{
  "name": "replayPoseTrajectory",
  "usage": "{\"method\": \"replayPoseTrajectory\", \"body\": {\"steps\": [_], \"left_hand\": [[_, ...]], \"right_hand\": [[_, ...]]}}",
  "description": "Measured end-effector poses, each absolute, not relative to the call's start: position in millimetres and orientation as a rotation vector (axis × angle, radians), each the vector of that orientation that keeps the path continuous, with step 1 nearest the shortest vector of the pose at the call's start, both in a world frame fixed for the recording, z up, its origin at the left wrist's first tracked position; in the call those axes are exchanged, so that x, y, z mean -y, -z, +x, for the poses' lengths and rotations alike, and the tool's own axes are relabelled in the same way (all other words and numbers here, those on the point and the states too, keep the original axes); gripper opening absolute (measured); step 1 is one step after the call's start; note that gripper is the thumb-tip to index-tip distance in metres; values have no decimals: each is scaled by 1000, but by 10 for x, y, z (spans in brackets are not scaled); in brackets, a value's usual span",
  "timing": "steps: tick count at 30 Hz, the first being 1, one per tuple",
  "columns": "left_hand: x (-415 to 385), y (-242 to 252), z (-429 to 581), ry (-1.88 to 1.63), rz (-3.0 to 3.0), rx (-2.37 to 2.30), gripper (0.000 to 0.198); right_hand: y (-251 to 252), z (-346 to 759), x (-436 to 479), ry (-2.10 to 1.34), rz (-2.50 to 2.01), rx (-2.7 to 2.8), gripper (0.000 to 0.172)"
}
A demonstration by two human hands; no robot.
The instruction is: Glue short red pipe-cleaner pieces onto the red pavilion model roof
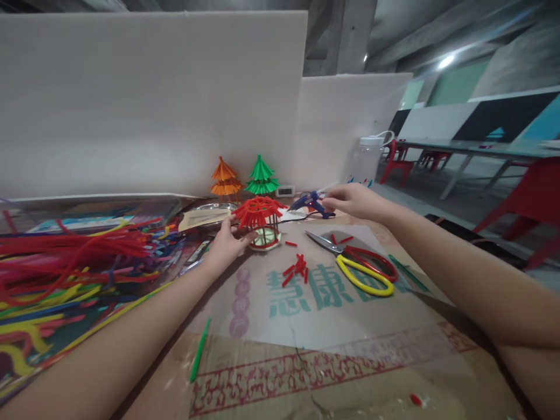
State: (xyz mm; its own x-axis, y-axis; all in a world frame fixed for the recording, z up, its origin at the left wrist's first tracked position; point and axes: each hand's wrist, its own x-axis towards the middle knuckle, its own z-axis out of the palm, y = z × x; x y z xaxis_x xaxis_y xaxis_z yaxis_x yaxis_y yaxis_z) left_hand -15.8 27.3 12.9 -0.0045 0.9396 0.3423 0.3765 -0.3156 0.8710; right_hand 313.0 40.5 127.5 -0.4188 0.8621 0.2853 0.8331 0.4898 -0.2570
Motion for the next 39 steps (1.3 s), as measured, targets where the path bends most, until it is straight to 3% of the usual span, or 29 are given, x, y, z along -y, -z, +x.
{"method": "replayPoseTrajectory", "body": {"steps": [6,15,19,23,30,33,39], "left_hand": [[-239,-147,-151,-1194,1887,-1402,57],[-269,-72,-127,-1234,1881,-1257,40],[-254,-60,-118,-1285,1844,-1203,51],[-225,-84,-102,-1363,1934,-1151,55],[-226,-121,-115,-1528,2385,-1276,41],[-229,-97,-115,-1501,2353,-1219,45],[-191,-112,-97,-1447,2245,-1137,46]], "right_hand": [[-1134,3293,-586,56,-1573,2482,33],[-667,3390,-997,7,-1627,2324,68],[-561,3357,-1176,-38,-1665,2268,72],[-519,3265,-1303,-118,-1670,2231,66],[-492,3043,-1303,-171,-1734,2050,37],[-543,3055,-1196,-220,-1716,1952,29],[-742,3017,-496,-442,-1424,1828,30]]}}
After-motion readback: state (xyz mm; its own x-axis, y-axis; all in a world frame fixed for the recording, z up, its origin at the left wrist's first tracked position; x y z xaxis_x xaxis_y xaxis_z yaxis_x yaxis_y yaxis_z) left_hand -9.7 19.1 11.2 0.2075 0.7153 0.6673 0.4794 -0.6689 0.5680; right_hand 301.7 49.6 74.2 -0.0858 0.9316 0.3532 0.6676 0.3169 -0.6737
